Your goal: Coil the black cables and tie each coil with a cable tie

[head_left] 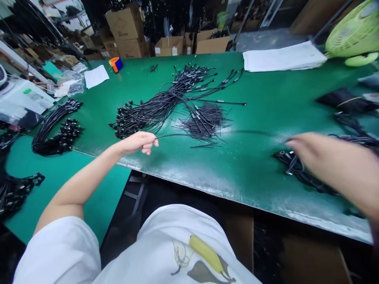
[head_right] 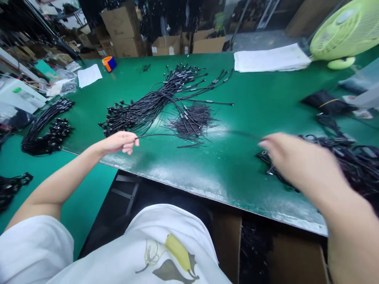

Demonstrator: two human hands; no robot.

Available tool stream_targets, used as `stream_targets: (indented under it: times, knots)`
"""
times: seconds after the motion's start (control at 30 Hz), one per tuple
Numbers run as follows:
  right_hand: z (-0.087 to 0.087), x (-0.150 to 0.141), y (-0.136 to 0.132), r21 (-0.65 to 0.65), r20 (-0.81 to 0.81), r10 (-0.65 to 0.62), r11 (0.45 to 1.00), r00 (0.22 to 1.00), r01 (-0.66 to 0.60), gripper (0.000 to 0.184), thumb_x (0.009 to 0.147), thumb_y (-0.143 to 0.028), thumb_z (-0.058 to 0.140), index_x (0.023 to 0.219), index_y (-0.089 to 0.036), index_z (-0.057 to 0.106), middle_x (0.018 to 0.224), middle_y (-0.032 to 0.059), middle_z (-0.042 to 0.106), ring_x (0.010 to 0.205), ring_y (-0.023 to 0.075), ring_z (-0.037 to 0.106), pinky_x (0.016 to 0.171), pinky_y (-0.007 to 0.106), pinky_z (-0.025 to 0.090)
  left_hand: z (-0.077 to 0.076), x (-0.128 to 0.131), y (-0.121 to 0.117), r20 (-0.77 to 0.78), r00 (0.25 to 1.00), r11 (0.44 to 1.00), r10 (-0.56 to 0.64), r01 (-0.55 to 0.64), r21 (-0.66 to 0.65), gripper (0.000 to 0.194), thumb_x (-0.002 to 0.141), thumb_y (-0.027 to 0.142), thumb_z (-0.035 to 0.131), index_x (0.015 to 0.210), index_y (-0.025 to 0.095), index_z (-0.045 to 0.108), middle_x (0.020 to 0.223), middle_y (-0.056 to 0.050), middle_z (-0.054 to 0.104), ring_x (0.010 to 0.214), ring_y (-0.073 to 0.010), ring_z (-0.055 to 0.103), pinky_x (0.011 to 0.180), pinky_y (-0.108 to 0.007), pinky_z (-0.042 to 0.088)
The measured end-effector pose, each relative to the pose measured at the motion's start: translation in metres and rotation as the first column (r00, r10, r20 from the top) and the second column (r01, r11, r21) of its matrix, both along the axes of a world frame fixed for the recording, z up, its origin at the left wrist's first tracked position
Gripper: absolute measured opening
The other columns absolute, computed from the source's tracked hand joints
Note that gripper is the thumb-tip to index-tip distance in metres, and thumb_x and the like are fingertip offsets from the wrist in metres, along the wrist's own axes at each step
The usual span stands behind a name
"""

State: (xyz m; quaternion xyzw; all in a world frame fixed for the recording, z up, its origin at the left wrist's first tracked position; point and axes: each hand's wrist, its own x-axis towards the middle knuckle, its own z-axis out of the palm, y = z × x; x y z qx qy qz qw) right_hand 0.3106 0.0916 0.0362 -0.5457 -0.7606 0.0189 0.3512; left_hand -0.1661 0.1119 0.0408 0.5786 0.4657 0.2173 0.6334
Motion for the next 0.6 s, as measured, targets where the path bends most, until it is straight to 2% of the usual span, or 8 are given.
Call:
stream_targets:
  times: [0.07, 0.1, 0.17, 0.2, 0.27, 0.4, 0.5, 0.6]
  knots:
    - [-0.012, -0.032, -0.024, -0.108, 0.132, 0.361, 0.931, 0.923, -0.348, 0.038, 0.091, -0.063, 0.053, 0.077, -0.031, 0.070, 0.075, 0.0074, 0.072, 0.056, 0.0217, 0.062, 0.051, 0.038, 0.044, -0.003, 0.028, -0.020, 0.189, 0.982, 0.998, 0.031, -0.019, -0.062, 0.041, 0.081, 0.055, 0.071, 0.090, 0.016, 0.065, 0.060, 0.004, 0.051, 0.057, -0.0101, 0.057, 0.075, -0.033, 0.057]
    - [-0.010, -0.050, -0.037, -0.164, 0.119, 0.551, 0.832, 0.826, -0.531, 0.036, 0.096, -0.058, 0.049, 0.088, -0.031, 0.071, 0.079, 0.0048, 0.074, 0.059, 0.0196, 0.065, 0.054, 0.035, 0.047, -0.004, 0.043, -0.029, 0.249, 0.968, 0.998, 0.042, -0.030, -0.051, 0.039, 0.080, 0.052, 0.073, 0.093, 0.017, 0.063, 0.072, 0.001, 0.061, 0.070, -0.0129, 0.065, 0.083, -0.035, 0.057]
    - [0.008, -0.083, -0.058, -0.306, 0.054, 0.718, 0.673, 0.694, -0.673, 0.032, 0.103, -0.041, 0.042, 0.104, -0.025, 0.070, 0.084, 0.0026, 0.074, 0.066, 0.0150, 0.068, 0.058, 0.028, 0.049, -0.004, 0.072, -0.043, 0.296, 0.955, 0.999, -0.008, -0.006, 0.046, 0.032, 0.084, 0.046, 0.072, 0.095, 0.018, 0.062, 0.101, -0.007, 0.070, 0.100, -0.0195, 0.069, 0.096, -0.039, 0.053]
    - [0.021, -0.095, -0.063, -0.259, 0.042, 0.710, 0.687, 0.703, -0.679, 0.033, 0.104, -0.037, 0.040, 0.106, -0.022, 0.069, 0.084, 0.0026, 0.073, 0.068, 0.0140, 0.068, 0.060, 0.027, 0.049, -0.004, 0.084, -0.049, 0.281, 0.957, 0.993, -0.069, 0.037, 0.115, 0.029, 0.086, 0.043, 0.069, 0.099, 0.018, 0.063, 0.114, -0.010, 0.070, 0.113, -0.0221, 0.066, 0.103, -0.040, 0.049]
    - [0.046, -0.108, -0.059, -0.116, 0.036, 0.577, 0.814, 0.816, -0.570, 0.032, 0.104, -0.035, 0.041, 0.103, -0.019, 0.068, 0.088, 0.0045, 0.073, 0.075, 0.0150, 0.068, 0.066, 0.027, 0.048, -0.003, 0.101, -0.059, 0.213, 0.952, 0.959, -0.218, 0.168, 0.230, 0.030, 0.091, 0.040, 0.063, 0.111, 0.018, 0.066, 0.131, -0.012, 0.065, 0.129, -0.0244, 0.057, 0.113, -0.041, 0.039]
    - [0.069, -0.098, -0.032, 0.027, -0.113, 0.265, 0.964, 0.958, -0.264, 0.029, 0.101, -0.036, 0.049, 0.091, -0.019, 0.070, 0.086, 0.0047, 0.073, 0.077, 0.0152, 0.064, 0.070, 0.028, 0.045, -0.004, 0.113, -0.068, 0.178, 0.928, 0.926, -0.327, 0.277, 0.257, 0.038, 0.097, 0.040, 0.054, 0.126, 0.017, 0.063, 0.111, -0.011, 0.071, 0.110, -0.0215, 0.064, 0.103, -0.037, 0.046]
    - [0.064, -0.093, -0.027, -0.033, -0.234, 0.285, 0.953, 0.929, -0.301, 0.032, 0.100, -0.041, 0.050, 0.086, -0.019, 0.070, 0.079, 0.0024, 0.069, 0.070, 0.0136, 0.059, 0.066, 0.028, 0.041, -0.011, 0.120, -0.064, 0.091, 0.986, 0.928, -0.141, 0.100, 0.358, 0.040, 0.099, 0.044, 0.047, 0.121, 0.016, 0.065, 0.097, -0.008, 0.068, 0.092, -0.0169, 0.063, 0.092, -0.033, 0.049]
    - [0.053, -0.100, -0.034, -0.160, -0.384, 0.385, 0.867, 0.839, -0.471, 0.038, 0.097, -0.051, 0.052, 0.084, -0.020, 0.069, 0.077, 0.0014, 0.067, 0.067, 0.0135, 0.058, 0.063, 0.027, 0.040, -0.017, 0.130, -0.054, -0.036, 0.999, 0.803, -0.028, 0.043, 0.594, 0.041, 0.100, 0.046, 0.045, 0.115, 0.016, 0.068, 0.116, -0.012, 0.064, 0.111, -0.0200, 0.059, 0.103, -0.036, 0.045]
